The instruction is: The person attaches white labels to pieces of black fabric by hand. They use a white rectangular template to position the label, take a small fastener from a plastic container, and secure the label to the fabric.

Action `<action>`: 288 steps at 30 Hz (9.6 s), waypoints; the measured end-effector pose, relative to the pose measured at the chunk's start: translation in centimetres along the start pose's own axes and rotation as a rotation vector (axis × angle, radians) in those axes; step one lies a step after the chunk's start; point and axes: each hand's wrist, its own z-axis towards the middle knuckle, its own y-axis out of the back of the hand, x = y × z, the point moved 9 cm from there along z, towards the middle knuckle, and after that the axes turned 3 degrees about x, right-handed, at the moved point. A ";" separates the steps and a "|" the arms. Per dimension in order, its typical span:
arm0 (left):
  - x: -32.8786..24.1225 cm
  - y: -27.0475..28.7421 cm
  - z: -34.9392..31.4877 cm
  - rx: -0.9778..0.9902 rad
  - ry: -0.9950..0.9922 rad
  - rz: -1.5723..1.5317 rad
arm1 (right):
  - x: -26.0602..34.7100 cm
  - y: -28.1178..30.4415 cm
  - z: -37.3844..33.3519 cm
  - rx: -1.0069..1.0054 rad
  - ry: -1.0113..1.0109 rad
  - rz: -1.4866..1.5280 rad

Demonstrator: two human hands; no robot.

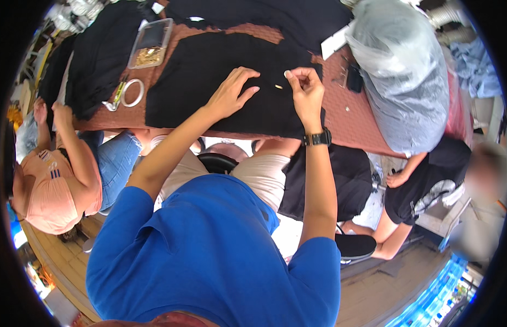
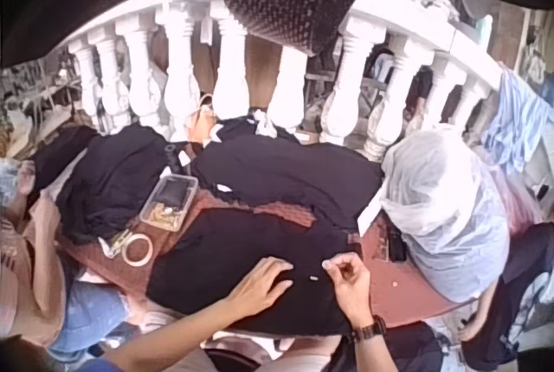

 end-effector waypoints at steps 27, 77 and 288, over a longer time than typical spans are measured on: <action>4.3 13.5 -11.3 -0.434 0.354 0.265 | -3.5 -36.7 11.7 0.387 -0.405 0.158; 2.5 -0.9 0.0 -0.304 0.322 -0.273 | -2.0 6.5 -4.4 -0.138 0.189 -0.811; -19.8 -25.3 -22.1 1.181 -0.376 -0.416 | -14.4 45.9 -39.4 -0.617 -0.884 -1.556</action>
